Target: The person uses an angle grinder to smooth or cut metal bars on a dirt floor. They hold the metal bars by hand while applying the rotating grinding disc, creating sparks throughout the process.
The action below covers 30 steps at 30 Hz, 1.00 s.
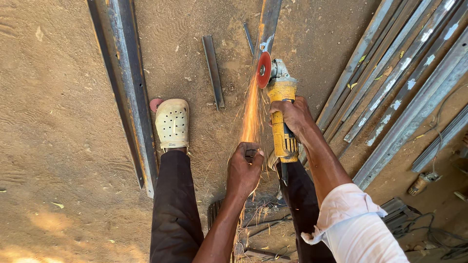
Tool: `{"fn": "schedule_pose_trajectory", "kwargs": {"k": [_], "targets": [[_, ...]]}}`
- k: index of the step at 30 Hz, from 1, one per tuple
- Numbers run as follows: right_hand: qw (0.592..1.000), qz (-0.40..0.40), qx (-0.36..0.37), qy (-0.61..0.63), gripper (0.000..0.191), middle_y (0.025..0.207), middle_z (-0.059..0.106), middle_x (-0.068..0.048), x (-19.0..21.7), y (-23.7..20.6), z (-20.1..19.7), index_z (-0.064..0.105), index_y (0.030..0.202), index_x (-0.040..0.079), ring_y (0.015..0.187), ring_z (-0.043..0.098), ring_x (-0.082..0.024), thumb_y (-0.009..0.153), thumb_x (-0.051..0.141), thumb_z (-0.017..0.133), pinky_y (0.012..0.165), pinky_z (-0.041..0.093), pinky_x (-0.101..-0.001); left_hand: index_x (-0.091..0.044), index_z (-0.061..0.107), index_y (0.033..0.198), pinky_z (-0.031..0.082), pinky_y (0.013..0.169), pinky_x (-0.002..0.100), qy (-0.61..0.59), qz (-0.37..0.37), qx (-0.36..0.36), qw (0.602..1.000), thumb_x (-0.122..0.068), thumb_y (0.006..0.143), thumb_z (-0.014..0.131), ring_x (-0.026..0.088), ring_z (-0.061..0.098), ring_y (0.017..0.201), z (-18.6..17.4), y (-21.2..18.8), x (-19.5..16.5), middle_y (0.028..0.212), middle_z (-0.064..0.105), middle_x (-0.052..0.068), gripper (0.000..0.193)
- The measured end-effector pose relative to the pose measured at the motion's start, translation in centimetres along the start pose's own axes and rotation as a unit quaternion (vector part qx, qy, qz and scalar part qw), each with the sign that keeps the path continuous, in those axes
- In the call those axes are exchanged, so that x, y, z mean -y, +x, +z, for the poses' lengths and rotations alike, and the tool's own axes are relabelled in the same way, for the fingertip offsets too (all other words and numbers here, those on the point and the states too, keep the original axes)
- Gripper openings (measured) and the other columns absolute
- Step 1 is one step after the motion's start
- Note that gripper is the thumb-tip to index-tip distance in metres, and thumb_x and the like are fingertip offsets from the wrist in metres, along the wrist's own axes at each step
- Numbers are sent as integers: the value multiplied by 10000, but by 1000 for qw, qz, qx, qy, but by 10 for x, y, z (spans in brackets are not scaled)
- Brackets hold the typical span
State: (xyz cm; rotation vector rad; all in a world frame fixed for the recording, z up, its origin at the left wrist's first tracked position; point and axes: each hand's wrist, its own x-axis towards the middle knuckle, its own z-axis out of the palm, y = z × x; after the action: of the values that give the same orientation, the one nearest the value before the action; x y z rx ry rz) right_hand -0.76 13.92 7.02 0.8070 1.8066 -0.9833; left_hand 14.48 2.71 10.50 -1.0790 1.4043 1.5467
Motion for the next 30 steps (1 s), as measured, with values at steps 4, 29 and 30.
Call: {"fn": "schedule_pose_trajectory", "kwargs": {"k": [4,29,30], "targets": [[1000,1,-8,-30,162,682,652,-134,-2,-1,-1,667,884,-10,524,662,-210,757,90,679,500,584,-388,-19,628,1164,592,815,382,7,6,3,1000,-154,910,647,204,698,909,1,2,3,1036,706,125,289],[997,10,-21,-73,209,691,673,-129,-1,3,-4,683,905,-5,528,668,-215,732,112,687,489,559,-392,-16,634,1161,601,742,364,-43,-23,-4,999,-146,892,668,195,703,822,7,6,23,994,728,110,301],[997,14,-18,-72,210,692,679,-133,-1,3,-4,681,905,-4,531,668,-215,733,117,684,496,563,-393,-18,633,1164,605,728,367,-52,-24,-1,998,-142,887,669,197,700,817,8,6,25,996,725,109,306]]}}
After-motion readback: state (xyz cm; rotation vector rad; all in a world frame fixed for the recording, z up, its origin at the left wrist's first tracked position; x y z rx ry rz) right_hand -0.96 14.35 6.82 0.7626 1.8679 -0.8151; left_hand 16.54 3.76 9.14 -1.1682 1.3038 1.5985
